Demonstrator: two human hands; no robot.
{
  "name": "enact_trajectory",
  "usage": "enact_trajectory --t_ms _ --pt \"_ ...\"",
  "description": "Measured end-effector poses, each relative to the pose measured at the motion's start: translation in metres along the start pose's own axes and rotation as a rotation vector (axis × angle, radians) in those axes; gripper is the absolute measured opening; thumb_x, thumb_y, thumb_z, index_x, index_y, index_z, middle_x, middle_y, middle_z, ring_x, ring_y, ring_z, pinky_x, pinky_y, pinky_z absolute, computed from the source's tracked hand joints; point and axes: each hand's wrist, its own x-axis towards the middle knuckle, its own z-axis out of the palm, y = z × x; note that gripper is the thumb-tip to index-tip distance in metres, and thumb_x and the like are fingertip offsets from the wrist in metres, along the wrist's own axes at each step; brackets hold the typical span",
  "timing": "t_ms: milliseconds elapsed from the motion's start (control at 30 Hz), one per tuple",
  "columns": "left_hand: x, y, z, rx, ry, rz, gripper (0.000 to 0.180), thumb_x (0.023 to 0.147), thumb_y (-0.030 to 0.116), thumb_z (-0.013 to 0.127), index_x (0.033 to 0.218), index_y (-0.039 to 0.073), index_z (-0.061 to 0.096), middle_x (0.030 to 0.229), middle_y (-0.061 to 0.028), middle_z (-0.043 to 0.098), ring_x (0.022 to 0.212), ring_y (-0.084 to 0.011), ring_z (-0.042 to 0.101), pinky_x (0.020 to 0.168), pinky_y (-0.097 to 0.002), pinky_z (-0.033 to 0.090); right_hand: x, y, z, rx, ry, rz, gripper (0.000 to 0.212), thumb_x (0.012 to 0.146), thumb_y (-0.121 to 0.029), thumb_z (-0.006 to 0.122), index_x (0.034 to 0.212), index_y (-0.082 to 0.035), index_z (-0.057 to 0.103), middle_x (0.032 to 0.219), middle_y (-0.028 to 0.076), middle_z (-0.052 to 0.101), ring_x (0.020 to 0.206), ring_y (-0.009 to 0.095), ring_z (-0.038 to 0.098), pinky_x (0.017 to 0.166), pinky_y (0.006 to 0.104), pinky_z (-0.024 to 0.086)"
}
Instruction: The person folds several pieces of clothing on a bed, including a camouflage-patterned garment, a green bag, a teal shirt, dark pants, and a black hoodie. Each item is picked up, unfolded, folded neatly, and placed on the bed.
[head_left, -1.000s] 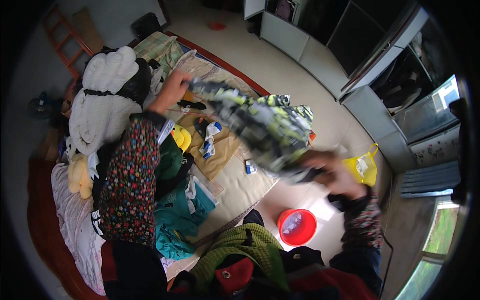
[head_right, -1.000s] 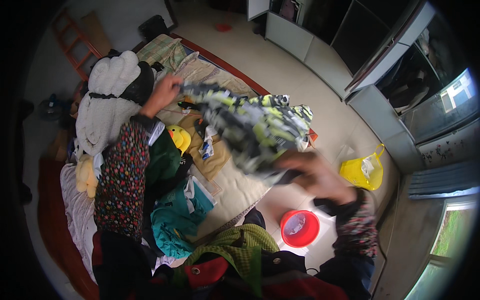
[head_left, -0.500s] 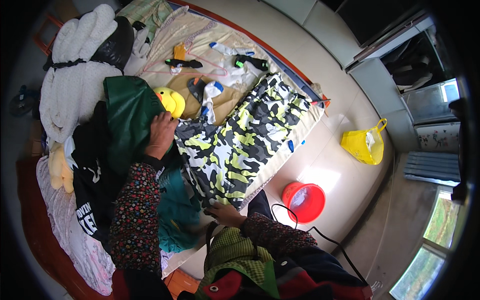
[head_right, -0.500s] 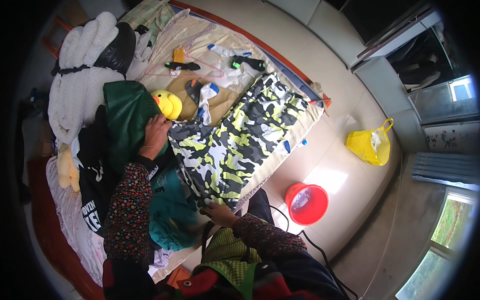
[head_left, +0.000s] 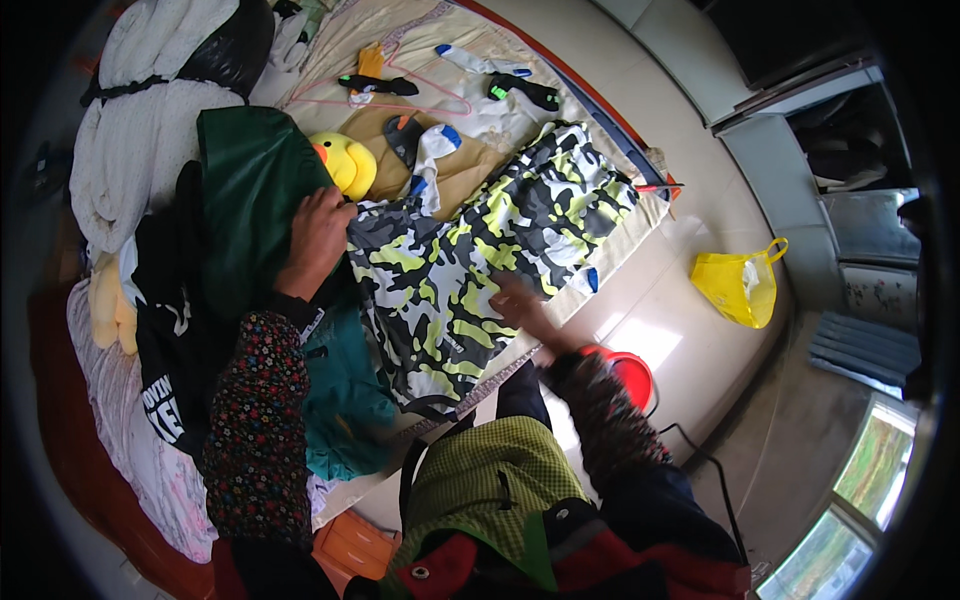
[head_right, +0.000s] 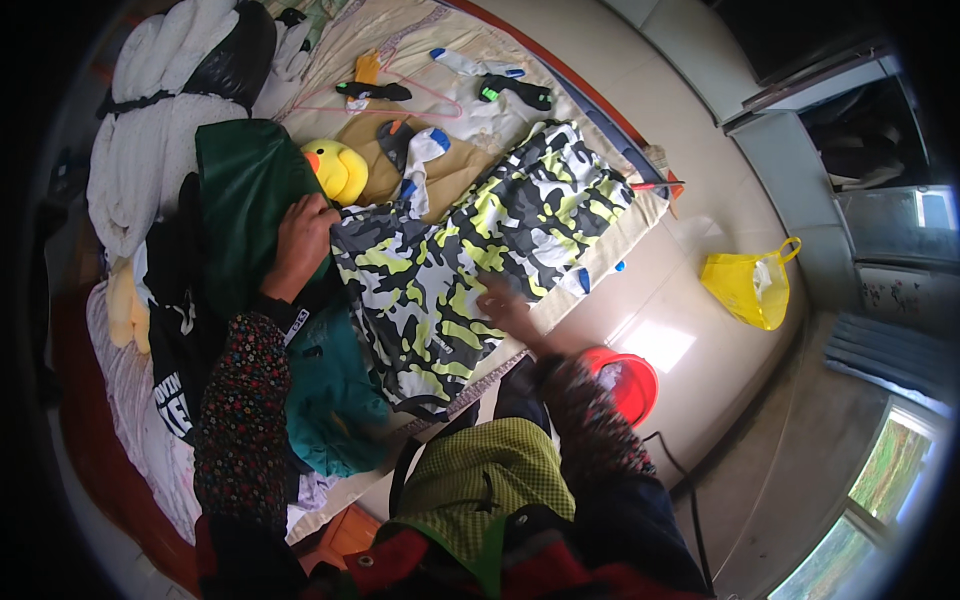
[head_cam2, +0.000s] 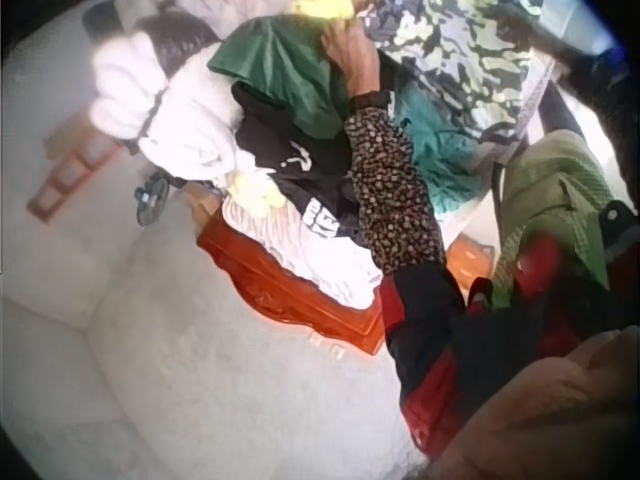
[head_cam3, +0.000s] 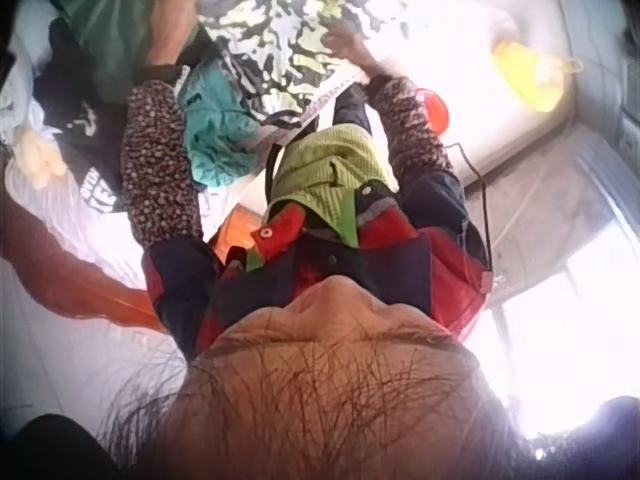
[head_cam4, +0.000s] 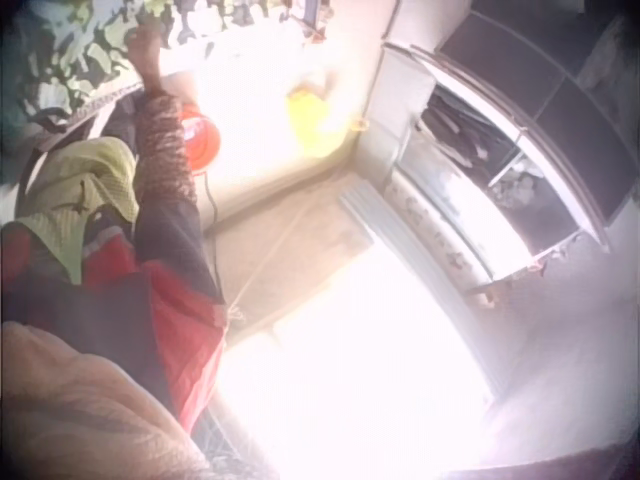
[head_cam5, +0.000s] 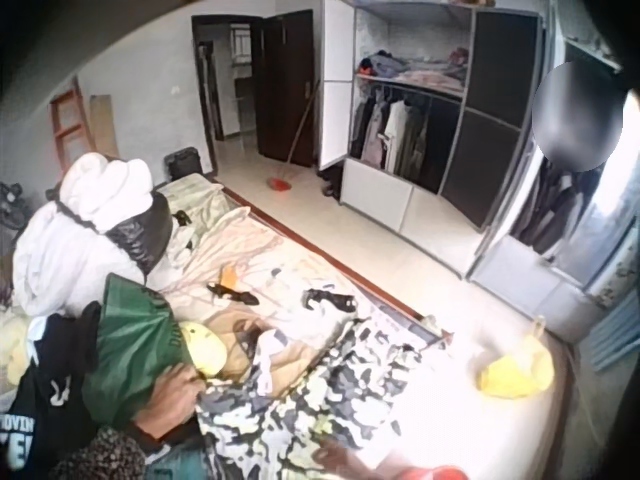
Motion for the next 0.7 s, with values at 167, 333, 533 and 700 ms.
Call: enact_trajectory --t_ms 167,333,533,700 --pt "-0.007 0.037 -0.018 -0.144 0.036 0.053 0.01 0.069 -0.001 0.057 0.075 0.005 0.063 0.082 -0.0085 0.052 0.081 -0.0276 0.056 0.069 -0.038 0.047 0.045 -0.018 -0.126 0.282 0.353 0.621 0.056 0.093 -0.007 0.054 0.144 -0.005 0.033 0.098 0.014 0.067 0.074 0.018 0.066 0.063 0.0268 0.054" --pt "-0.034 0.143 0.011 -0.601 -0.081 0.025 0.011 0.077 0.01 0.063 0.082 0.005 0.055 0.088 -0.0106 0.052 0.086 -0.0286 0.055 0.071 -0.0406 0.047 0.042 -0.055 -0.112 0.205 0.326 0.607 0.053 0.092 -0.012 0.054 0.141 0.001 0.038 0.101 0.012 0.067 0.077 0.016 0.065 0.071 0.0278 0.054" --pt "-0.107 0.238 0.05 -0.745 -0.206 0.291 0.033 0.083 0.01 0.061 0.116 0.005 0.06 0.122 -0.0182 0.053 0.11 -0.032 0.055 0.092 -0.0415 0.048 0.028 -0.055 -0.101 -0.026 0.259 0.649 0.043 0.091 -0.013 0.059 0.131 0.001 0.05 0.098 0.011 0.068 0.077 0.015 0.065 0.07 0.0267 0.053" --pt "-0.151 0.196 0.063 -0.516 -0.23 -0.283 0.042 0.076 0.0 0.064 0.118 0.007 0.061 0.124 -0.0167 0.051 0.108 -0.0338 0.054 0.091 -0.0426 0.046 0.046 -0.065 -0.071 -0.447 0.193 0.43 0.045 0.086 -0.012 0.07 0.127 -0.002 0.055 0.099 0.01 0.068 0.08 0.017 0.065 0.075 0.0279 0.053"
